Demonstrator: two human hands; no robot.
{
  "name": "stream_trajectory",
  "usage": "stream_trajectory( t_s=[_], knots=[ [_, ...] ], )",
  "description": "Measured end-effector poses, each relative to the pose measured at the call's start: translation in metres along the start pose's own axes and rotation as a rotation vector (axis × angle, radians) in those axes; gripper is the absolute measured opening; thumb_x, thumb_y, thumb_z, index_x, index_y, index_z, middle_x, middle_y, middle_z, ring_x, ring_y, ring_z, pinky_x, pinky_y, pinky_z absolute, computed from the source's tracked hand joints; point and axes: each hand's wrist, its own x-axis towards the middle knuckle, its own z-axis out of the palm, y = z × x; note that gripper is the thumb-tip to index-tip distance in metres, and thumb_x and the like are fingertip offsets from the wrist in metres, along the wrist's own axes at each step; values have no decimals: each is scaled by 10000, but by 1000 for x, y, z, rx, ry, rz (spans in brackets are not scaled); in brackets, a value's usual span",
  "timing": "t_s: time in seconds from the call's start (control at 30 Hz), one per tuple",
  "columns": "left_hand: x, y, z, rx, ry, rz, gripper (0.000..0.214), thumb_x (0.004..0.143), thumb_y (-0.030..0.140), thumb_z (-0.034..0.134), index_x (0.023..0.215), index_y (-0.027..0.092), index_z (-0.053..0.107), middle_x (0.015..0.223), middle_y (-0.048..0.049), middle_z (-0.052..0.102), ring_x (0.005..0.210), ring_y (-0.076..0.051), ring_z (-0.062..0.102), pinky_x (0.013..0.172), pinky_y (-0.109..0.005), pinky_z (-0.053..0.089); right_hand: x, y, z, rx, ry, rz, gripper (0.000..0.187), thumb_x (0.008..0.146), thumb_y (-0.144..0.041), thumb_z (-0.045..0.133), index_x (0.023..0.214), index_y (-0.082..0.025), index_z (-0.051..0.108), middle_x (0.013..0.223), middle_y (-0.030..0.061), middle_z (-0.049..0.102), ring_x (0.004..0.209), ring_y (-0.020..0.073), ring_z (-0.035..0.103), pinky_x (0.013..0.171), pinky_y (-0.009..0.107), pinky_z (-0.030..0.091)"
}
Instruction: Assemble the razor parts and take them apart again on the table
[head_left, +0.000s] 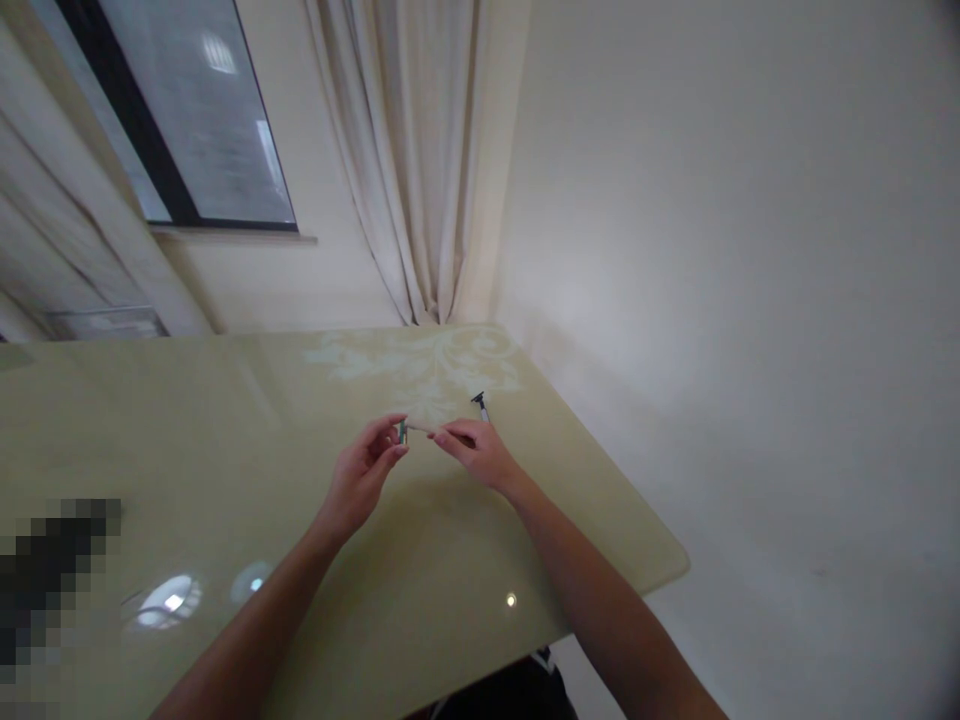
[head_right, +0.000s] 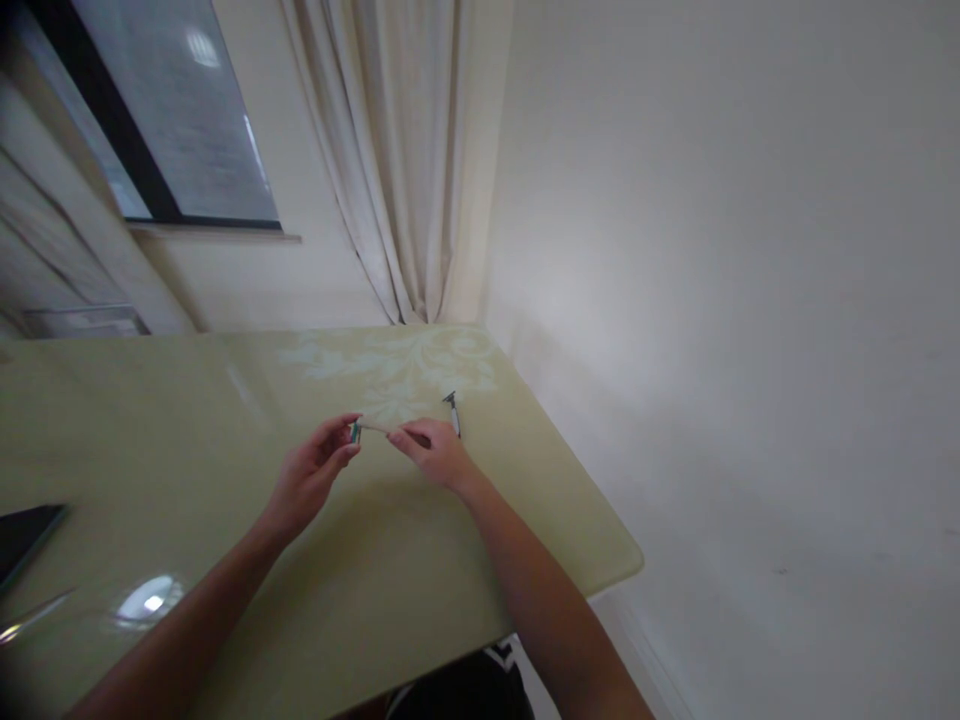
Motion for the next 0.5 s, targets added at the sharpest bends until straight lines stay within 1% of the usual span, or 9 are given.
stream_trajectory(
  t_s=[0.1,0.17,0.23,0.33,0.4,0.5],
  knots=[
    [0,-1,-1,1,13,2,382,909,364,683,1260,218,639,856,11,557,767,-134,555,693,-247,451,0,0,0,-4,-15,-12,494,1011,-562,525,815,-159,733,712,2,553,662,138,476,620,270,316],
    [1,-1,-2,8,22,10,373,908,365,687,1250,220,647,847,13,550,758,-131,551,687,-244,451,0,1,-1,-23,6,1,515,1008,-568,527,770,-155,720,679,-5,521,641,134,456,611,272,304],
    [1,-1,-2,11,17,13,374,908,368,687,1250,222,650,844,13,551,753,-131,549,682,-244,451,0,1,-1,-15,16,2,512,1003,-580,532,810,-153,739,689,-1,533,645,135,463,610,270,309],
    [1,1,-1,3,12,13,392,900,378,692,1255,219,645,844,10,556,755,-136,553,674,-246,453,-1,0,0,33,-30,-27,485,1002,-580,539,945,-160,776,759,15,600,675,140,499,618,263,332],
    [1,2,-1,-4,28,13,400,895,385,695,1253,216,643,840,11,549,749,-135,548,670,-246,453,-1,0,0,37,-47,-29,474,1003,-565,545,957,-160,786,769,20,616,674,140,503,618,264,335],
    [1,3,-1,0,42,8,392,900,380,686,1252,213,643,838,13,541,740,-130,539,670,-245,449,-2,0,-1,29,-11,5,477,996,-564,554,945,-155,794,762,22,618,659,140,492,610,269,328]
  ],
)
